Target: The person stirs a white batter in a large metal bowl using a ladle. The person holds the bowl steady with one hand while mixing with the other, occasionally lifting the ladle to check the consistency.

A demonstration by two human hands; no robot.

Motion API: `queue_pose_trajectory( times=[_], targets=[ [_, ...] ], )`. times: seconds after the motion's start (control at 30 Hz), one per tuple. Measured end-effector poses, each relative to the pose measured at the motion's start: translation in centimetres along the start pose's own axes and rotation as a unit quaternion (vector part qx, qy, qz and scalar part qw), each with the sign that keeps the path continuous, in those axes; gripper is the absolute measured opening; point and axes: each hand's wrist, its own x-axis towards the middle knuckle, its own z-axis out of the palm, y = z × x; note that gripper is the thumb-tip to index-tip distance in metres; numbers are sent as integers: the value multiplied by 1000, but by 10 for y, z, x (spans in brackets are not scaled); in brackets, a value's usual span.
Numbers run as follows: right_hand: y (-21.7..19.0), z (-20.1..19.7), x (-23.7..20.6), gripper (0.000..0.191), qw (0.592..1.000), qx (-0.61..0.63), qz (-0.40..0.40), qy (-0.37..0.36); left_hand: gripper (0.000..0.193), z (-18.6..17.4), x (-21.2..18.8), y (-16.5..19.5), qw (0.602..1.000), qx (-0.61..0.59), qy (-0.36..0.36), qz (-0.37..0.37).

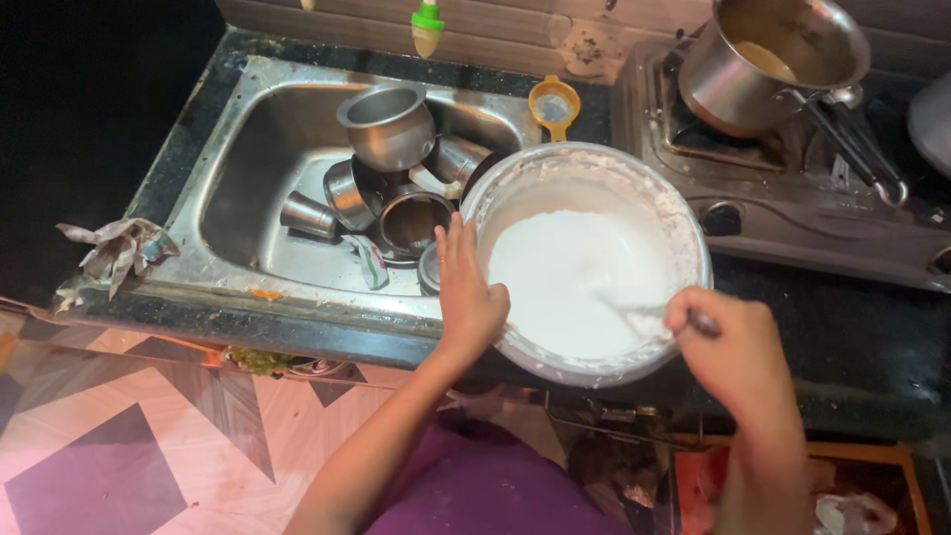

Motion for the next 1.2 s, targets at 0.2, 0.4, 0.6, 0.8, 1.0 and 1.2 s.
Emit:
queue_pose_trajectory(
  times=[0.2,0.4,0.6,0.8,1.0,1.2],
  targets=[
    [-17,39,8,10,991,81,-28,-100,88,-1,-3,-2,1000,2,1,-4],
    [-2,78,69,5,984,148,-78,60,87,2,-5,2,1000,-2,7,-5],
    [9,28,16,11,992,-1,-4,125,89,4,-10,9,1000,-2,24,-5],
    [-11,14,-27,5,999,39,-9,-6,89,5,-10,1,1000,4,25,0],
    [-22,81,27,18,989,143,-43,21,88,9,-9,-1,999,13,31,-4],
    [-9,64,48,6,975,58,-91,193,87,6,-9,10,1000,6,25,-14]
  ],
)
